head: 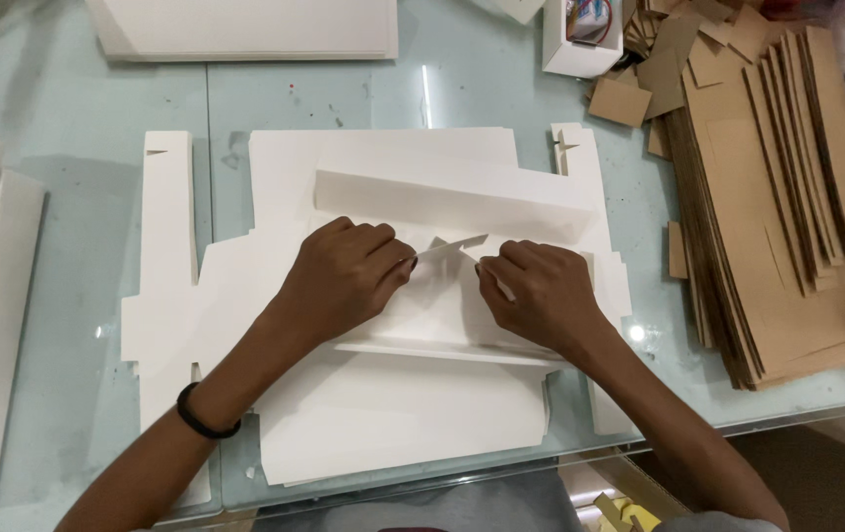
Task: The person folds white cardboard box blanks into rectangular boxes by hand. They fold the side flaps, insert small cardboard tabs into slots to secure the shape, and stack the finished boxes on the table.
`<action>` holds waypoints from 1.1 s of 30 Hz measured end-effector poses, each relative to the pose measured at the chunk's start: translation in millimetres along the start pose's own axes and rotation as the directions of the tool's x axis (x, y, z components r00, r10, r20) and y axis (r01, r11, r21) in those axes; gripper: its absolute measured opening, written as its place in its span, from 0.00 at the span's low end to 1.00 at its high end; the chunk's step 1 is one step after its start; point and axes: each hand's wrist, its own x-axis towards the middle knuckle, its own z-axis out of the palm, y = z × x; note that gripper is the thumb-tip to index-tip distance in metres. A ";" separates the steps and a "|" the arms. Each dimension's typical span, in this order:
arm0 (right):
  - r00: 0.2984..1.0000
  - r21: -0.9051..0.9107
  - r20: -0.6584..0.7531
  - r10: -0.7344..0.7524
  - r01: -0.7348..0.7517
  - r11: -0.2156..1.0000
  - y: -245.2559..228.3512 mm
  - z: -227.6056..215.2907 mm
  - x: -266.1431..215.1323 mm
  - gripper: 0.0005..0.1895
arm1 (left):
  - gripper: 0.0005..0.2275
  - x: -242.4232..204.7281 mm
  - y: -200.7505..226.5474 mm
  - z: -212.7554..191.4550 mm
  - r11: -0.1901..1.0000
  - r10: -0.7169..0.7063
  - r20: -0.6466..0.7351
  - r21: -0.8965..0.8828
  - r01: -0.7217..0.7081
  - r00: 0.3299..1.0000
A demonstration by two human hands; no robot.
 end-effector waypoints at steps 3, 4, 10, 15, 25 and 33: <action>1.000 -0.008 -0.019 -0.007 0.006 1.000 -0.2 -0.2 -0.6 0.03 | 0.07 -0.3 -3.0 12.0 0.999 0.009 0.101 0.043 -0.013 0.995; 1.000 0.011 -0.027 0.009 -0.009 1.000 -0.5 -0.8 -0.3 0.04 | 0.07 -0.6 -4.3 15.0 0.997 -0.003 0.149 0.076 -0.009 0.989; 0.972 0.325 -0.031 0.232 -0.210 0.922 42.2 -47.3 -13.4 0.07 | 0.20 2.0 -3.5 -16.1 0.994 -0.100 0.144 0.054 0.093 0.985; 0.862 -0.393 0.327 0.386 -0.248 0.886 142.6 -44.4 -106.6 0.32 | 0.22 3.1 -4.9 -56.6 0.995 -0.100 -0.067 -0.013 0.100 0.993; 0.858 0.219 0.186 0.479 -0.512 0.831 109.3 -42.2 -103.9 0.36 | 0.05 -64.6 -18.1 -56.2 0.940 -0.336 -0.294 -0.154 0.303 0.895; 0.601 0.045 0.393 0.696 -0.769 0.638 131.6 -46.2 -97.4 0.29 | 0.04 -87.2 -26.3 -62.0 0.921 -0.389 -0.318 -0.162 0.355 0.865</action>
